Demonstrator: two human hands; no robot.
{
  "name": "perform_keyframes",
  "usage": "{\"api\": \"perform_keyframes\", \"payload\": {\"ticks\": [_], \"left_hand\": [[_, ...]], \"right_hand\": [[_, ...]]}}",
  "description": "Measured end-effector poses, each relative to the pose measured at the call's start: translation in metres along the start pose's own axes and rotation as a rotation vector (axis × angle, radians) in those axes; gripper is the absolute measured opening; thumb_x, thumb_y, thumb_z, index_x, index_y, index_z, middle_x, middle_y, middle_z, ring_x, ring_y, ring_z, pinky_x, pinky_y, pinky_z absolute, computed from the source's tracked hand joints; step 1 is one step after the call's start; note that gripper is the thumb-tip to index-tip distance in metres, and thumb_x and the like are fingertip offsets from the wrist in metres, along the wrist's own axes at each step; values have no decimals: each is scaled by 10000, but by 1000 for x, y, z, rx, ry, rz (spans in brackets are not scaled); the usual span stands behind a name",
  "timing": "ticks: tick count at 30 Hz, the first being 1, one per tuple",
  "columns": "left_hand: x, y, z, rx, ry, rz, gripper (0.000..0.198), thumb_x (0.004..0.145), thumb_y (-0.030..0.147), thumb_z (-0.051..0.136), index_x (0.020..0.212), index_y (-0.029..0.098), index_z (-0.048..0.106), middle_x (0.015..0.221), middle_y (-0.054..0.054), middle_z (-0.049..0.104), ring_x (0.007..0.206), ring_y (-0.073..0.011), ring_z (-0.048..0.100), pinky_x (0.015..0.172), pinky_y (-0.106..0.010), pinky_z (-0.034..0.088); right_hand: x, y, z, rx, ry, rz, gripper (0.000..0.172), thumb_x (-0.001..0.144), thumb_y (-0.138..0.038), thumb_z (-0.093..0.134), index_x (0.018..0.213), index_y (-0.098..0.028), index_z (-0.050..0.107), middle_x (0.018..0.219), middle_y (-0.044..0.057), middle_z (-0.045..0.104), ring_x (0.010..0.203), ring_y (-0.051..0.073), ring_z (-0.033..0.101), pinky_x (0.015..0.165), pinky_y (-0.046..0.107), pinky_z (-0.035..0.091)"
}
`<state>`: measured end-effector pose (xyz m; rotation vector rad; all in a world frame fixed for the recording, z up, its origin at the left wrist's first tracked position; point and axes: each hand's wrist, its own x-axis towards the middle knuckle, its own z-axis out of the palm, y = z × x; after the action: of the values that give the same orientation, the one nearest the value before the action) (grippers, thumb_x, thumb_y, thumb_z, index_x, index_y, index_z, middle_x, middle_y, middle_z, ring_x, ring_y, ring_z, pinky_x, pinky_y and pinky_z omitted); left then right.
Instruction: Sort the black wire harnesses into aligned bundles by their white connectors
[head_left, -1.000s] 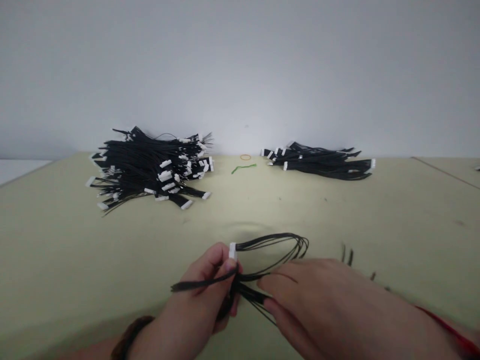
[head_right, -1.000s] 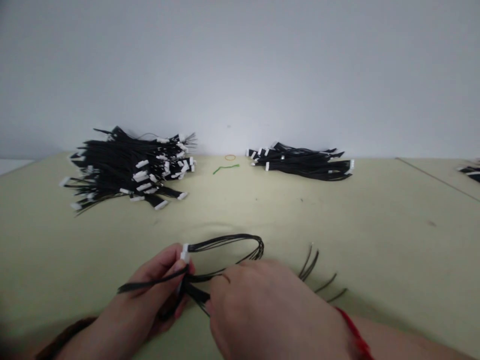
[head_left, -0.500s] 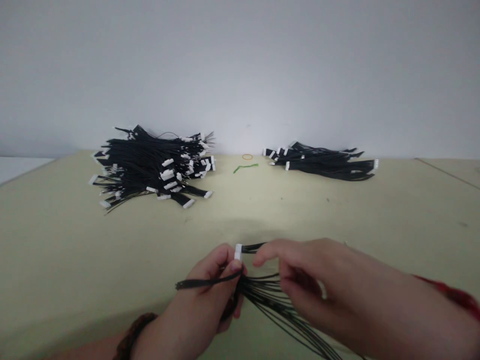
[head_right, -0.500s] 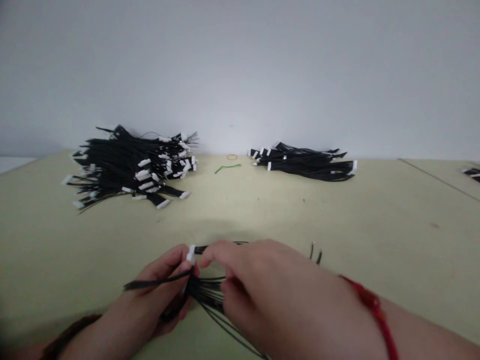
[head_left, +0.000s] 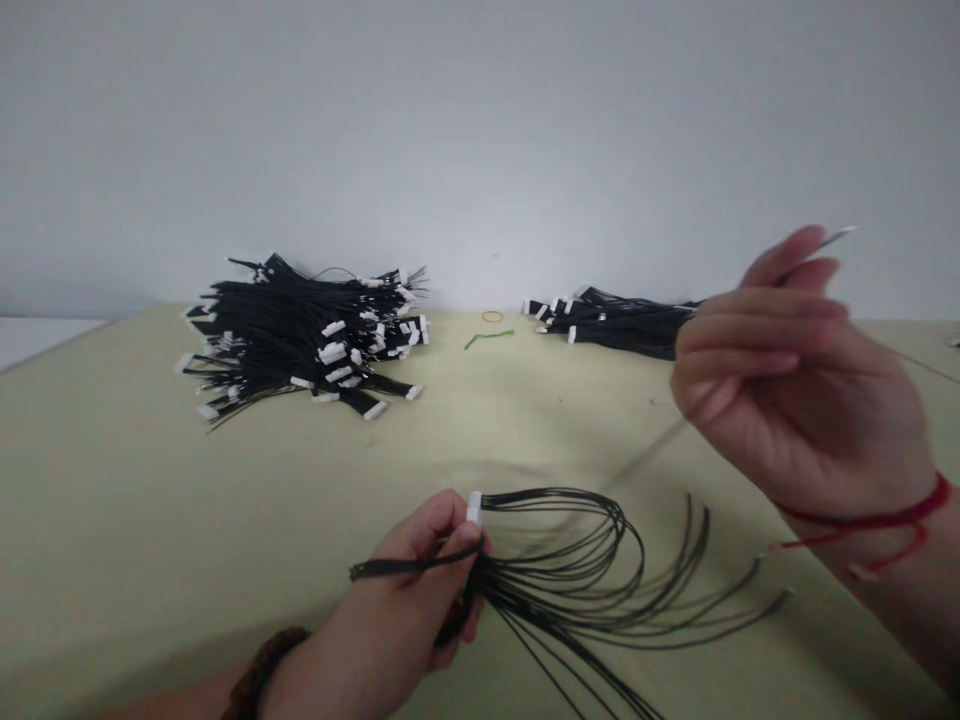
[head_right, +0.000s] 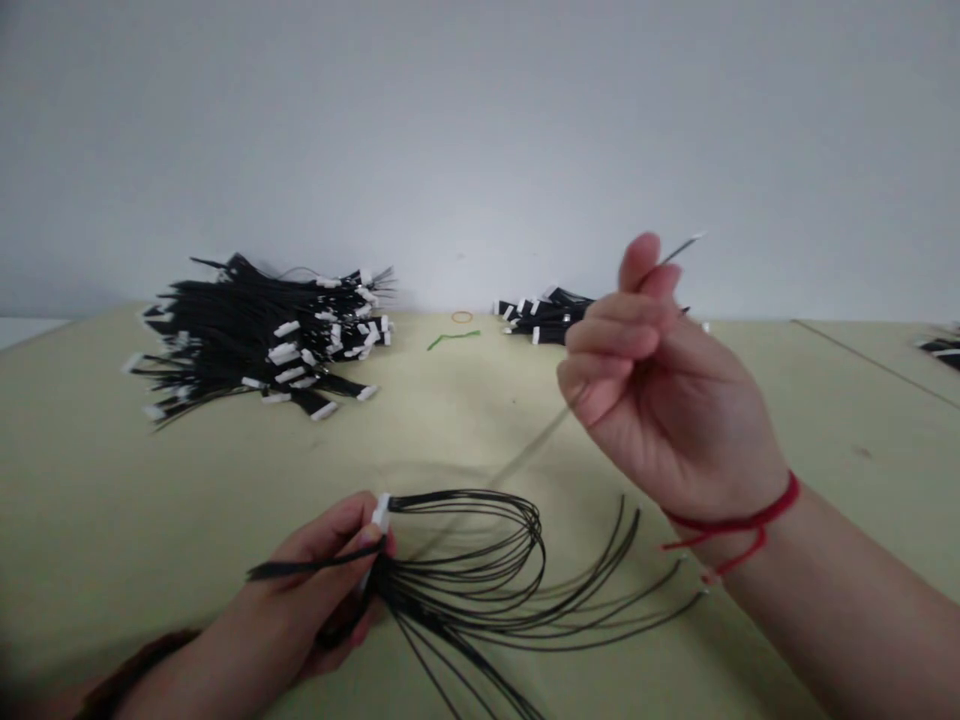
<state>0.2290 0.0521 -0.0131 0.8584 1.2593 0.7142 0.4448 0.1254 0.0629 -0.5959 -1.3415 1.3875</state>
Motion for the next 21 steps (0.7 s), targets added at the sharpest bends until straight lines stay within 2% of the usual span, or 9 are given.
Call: {"api": "perform_keyframes", "payload": {"ticks": [1,3,5,6,8,10,13,21], "left_hand": [[0,0,0,4,4,5,229,727,414,552,718,214,440,491,81,400,397,-52,327,371,-146,217],[0,-1,-1,4,-2,13,254,724,423,567,704,209,432,491,81,404,401,-49,333,372,-144,217],[0,-4,-2,-12,-42,20,282,730,450,573,706,208,429,479,81,414,393,-46,328,370,-143,210],[0,-5,-3,-24,-65,29,297,735,469,570,710,208,430,471,81,420,386,-44,322,367,-143,206],[0,-9,-4,-39,-102,46,331,740,512,562,713,210,431,456,79,430,365,-44,312,356,-147,196],[-1,-13,-4,-40,-90,72,347,747,535,554,714,209,439,442,77,431,352,-44,306,350,-153,189],[-3,-17,-3,-22,-57,99,358,763,549,536,720,201,465,439,71,433,359,-47,305,358,-161,187],[-5,-14,-2,24,-40,140,380,750,564,548,719,194,469,473,62,435,396,-54,332,392,-170,207]], "right_hand": [[-5,1,8,16,-12,98,360,937,-314,233,885,-209,573,574,-135,489,421,-20,383,423,162,245],[-17,6,25,-100,-171,339,177,888,-300,401,849,-181,527,540,-100,530,392,16,431,393,147,283],[-29,13,39,-454,-331,462,158,843,-300,495,743,-177,505,565,-39,581,462,68,499,416,175,344],[-35,17,44,-667,-347,446,195,842,-300,490,691,-178,506,564,-26,578,481,77,493,424,182,338],[-43,25,52,-1028,-323,316,214,829,-253,469,633,-188,525,531,-35,532,458,72,422,410,190,266],[-48,30,56,-1232,-305,212,186,783,-194,481,602,-196,525,508,-45,496,435,71,371,414,208,207],[-50,35,57,-1329,-287,161,153,743,-169,497,595,-202,515,505,-51,483,438,75,362,442,231,178],[-50,37,56,-1356,-311,134,169,738,-174,488,570,-195,488,481,-51,449,433,76,347,468,258,152]]}}
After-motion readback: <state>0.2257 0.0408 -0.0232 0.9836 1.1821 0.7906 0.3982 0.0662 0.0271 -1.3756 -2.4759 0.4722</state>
